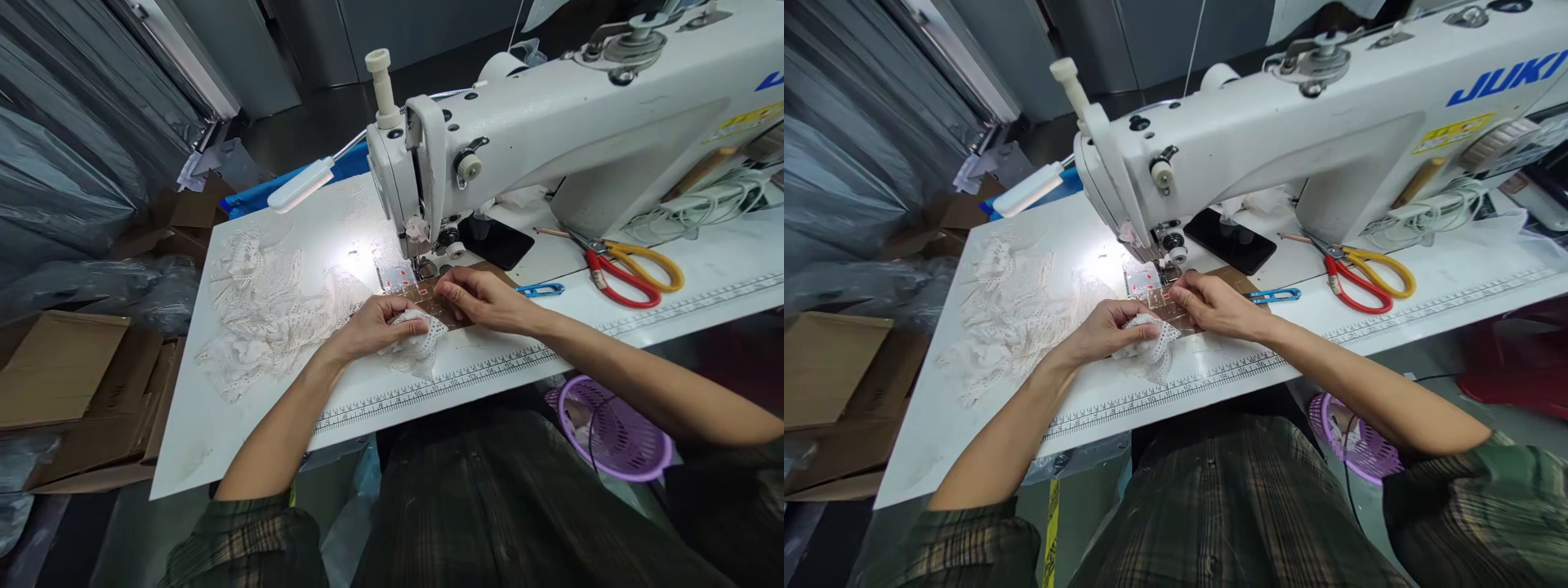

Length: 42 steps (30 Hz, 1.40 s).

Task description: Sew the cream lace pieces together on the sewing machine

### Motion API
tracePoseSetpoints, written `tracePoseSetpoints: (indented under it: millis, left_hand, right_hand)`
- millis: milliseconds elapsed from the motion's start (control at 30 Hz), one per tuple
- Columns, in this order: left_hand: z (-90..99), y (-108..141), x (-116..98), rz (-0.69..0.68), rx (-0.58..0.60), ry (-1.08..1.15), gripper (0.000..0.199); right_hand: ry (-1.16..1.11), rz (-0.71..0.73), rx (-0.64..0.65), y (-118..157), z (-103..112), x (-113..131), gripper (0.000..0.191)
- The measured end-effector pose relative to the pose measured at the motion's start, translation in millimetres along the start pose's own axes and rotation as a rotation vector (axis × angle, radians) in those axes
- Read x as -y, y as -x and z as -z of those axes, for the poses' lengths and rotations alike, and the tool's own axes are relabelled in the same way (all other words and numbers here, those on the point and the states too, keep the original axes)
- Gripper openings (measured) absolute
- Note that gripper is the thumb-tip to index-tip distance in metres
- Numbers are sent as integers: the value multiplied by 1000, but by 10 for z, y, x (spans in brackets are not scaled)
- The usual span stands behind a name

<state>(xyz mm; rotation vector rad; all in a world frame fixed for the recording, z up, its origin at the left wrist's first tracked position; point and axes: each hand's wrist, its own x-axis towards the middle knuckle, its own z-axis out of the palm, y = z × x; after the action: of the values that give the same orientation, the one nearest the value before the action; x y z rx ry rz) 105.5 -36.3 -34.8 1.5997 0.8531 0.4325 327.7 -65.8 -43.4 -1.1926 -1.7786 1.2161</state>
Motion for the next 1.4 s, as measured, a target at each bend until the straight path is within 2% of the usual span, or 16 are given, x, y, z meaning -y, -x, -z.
tracePoseSetpoints:
  millis: [100,267,400,500,633,700,767,867,933,1000,1067,1100,1167,1233,1300,1400]
  left_hand:
    - [-8,-1,29,-1,-4,55,36]
    - [16,8,44,27,14,113,47]
    - [27,0,38,27,-1,60,46]
    - [15,-13,32,20,-3,45,43]
    - [-28,-20,16,-16,-41,-127,32]
    - [-38,-17,20,-89,-44,-259,31]
    - [-10,-15,42,-219,-37,-405,24]
    - [147,-12,98,-421,-49,-661,13]
    - [300,-5,121,-454,-100,-766,13]
    - [420,9,111,-395,-220,-747,14]
    - [448,24,69,-290,-339,-612,13]
    - [422,29,42,-225,-345,-524,14]
    - [313,31,-11,-99,-289,-343,20]
    - [184,22,-48,-3,-206,-192,25]
    - [88,11,-67,37,-167,-90,29]
    - [47,9,-78,40,-133,-40,31]
  right_hand:
    - [-194,-92,153,-13,7,44,38]
    - [-300,-255,360,-80,62,61,40]
    - [-358,-239,383,-118,59,18,34]
    - [-332,-121,287,-95,-31,22,29]
    - [-133,99,-104,-39,-253,91,10]
    - [-156,152,-256,-54,-382,103,10]
    - [-282,126,-306,-88,-507,87,11]
    - [-506,-84,-301,-34,-644,78,14]
    - [-620,-257,-184,153,-661,138,18]
    - [-672,-346,125,419,-592,252,18]
    - [-560,-369,605,649,-448,364,14]
    - [-424,-342,674,713,-361,399,12]
    - [-112,-201,539,711,-198,401,14]
    - [116,-29,246,562,-90,323,30]
    - [221,93,57,344,-54,213,50]
    - [231,146,-7,51,-83,93,63]
